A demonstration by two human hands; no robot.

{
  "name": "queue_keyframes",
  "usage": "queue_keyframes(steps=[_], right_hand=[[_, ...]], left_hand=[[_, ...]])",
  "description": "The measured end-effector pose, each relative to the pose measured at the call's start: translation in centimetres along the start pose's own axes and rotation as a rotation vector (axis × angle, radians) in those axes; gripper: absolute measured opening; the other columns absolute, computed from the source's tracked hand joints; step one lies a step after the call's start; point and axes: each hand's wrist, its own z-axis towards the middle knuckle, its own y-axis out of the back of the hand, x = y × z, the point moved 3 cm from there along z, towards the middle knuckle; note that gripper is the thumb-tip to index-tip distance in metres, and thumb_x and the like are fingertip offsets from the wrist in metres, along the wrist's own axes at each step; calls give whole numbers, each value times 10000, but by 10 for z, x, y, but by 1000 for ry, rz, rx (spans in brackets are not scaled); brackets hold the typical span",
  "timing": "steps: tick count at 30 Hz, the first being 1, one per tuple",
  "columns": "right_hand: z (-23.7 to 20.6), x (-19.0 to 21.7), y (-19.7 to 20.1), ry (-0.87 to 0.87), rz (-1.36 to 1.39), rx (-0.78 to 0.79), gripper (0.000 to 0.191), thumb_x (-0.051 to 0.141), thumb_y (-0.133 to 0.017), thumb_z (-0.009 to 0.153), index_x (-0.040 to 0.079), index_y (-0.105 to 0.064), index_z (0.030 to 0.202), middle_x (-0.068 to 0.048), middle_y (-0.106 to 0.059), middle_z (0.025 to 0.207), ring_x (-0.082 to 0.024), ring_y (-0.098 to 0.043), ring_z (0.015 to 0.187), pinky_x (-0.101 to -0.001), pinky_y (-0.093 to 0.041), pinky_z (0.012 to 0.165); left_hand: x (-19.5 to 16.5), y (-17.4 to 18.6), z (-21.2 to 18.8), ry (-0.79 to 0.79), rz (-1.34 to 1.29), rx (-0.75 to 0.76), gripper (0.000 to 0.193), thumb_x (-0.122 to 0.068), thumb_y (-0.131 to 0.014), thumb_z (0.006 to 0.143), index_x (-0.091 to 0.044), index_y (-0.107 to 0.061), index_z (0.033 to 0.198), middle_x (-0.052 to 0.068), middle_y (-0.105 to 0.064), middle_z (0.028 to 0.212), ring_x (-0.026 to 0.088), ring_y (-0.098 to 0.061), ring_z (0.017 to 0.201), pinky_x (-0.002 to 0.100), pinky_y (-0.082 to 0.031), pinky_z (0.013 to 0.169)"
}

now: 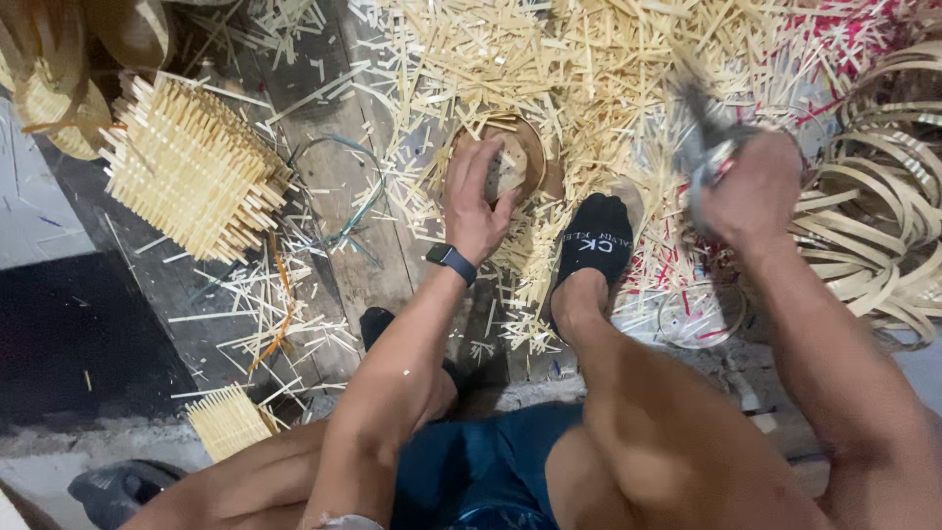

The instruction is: The person sits on the floor assembling round bamboo sieves. They press a woven bamboo panel into a round bamboo rim over a wooden mold, tuck and secure the edges, trim excess bamboo with scissors, and set finished sieves aside with a stack of completed pieces.

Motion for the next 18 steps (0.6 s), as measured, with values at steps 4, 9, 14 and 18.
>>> queue_keyframes(steps=[4, 9, 14, 18], right_hand=[[-8, 37, -17, 399, -158, -38, 462, 402, -771, 830, -17, -660, 992, -199, -580, 997, -349, -563, 1024, -470, -486, 935], [15, 66, -46, 421, -209, -62, 461, 399, -779, 784, -21, -678, 946, -193, -608, 930, -333, -593, 904, -448, -497, 808], [31, 57, -51, 414, -256, 89, 390, 397, -706, 939, 16, -710, 1022, -169, -617, 902, -294, -603, 845, -450, -510, 716], [34, 68, -37, 566, -318, -162, 635, 631, -698, 900, 0, -704, 968, -145, -585, 814, -264, -591, 780, -402, -519, 666]], left_hand=[[-2, -6, 4, -5, -32, 128, 705, -14, -820, 752, -98, -550, 1399, 141, -577, 1388, 388, -526, 1322, 462, -421, 1167], [-2, -2, 8, -55, -49, 184, 721, 4, -809, 736, -104, -541, 1396, 137, -559, 1448, 394, -511, 1349, 469, -414, 1183], [-6, -6, 4, 41, 219, 140, 719, -90, -839, 696, -178, -620, 1375, 168, -502, 1455, 438, -453, 1367, 521, -395, 1192], [-9, -23, -2, 244, 189, -3, 651, -333, -919, 714, -272, -666, 1311, 293, -418, 1420, 457, -455, 1317, 562, -380, 1144]])
